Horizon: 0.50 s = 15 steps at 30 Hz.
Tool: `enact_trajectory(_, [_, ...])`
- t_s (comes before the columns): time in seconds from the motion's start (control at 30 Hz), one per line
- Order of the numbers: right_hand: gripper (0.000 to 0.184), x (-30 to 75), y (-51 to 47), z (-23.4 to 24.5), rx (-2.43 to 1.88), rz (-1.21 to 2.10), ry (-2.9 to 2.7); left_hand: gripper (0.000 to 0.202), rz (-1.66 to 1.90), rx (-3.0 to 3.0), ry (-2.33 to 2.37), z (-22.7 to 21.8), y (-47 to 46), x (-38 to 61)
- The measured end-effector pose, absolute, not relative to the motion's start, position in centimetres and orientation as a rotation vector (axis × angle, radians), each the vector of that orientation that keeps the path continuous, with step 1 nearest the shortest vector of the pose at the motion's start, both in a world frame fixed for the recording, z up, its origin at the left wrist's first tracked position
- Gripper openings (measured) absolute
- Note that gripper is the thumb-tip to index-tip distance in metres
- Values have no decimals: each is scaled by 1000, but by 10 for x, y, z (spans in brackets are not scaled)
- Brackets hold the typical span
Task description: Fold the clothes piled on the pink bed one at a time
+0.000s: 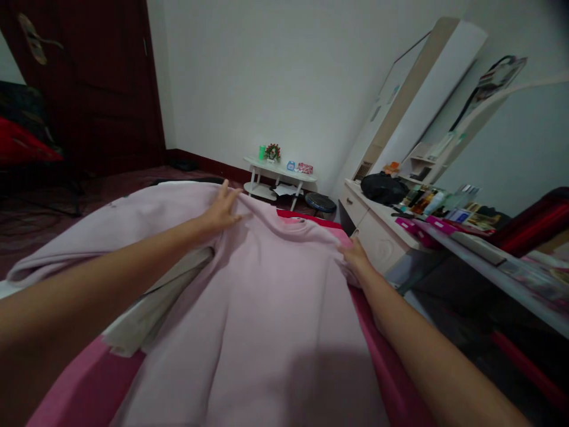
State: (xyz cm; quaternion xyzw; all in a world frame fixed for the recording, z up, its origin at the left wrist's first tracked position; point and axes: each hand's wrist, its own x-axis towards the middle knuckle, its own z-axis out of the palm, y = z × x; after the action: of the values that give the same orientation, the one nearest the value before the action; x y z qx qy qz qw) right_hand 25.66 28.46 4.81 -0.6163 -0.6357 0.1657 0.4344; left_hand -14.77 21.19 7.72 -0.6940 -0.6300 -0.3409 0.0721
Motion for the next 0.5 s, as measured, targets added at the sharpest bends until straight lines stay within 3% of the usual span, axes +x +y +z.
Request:
enact_trajectory(0.17, [48, 290, 208, 15, -1331, 414, -2054, 55, -771, -2593, -1603, 42, 118, -127])
enact_trajectory(0.37, [49, 349, 108, 12, -1327, 542, -2435, 60, -504, -2974, -1521, 19, -15, -137])
enact_trajectory(0.5, [53, 360, 61, 10, -1354, 605, -2558, 67, -523, -2952, -1647, 5, -60, -148])
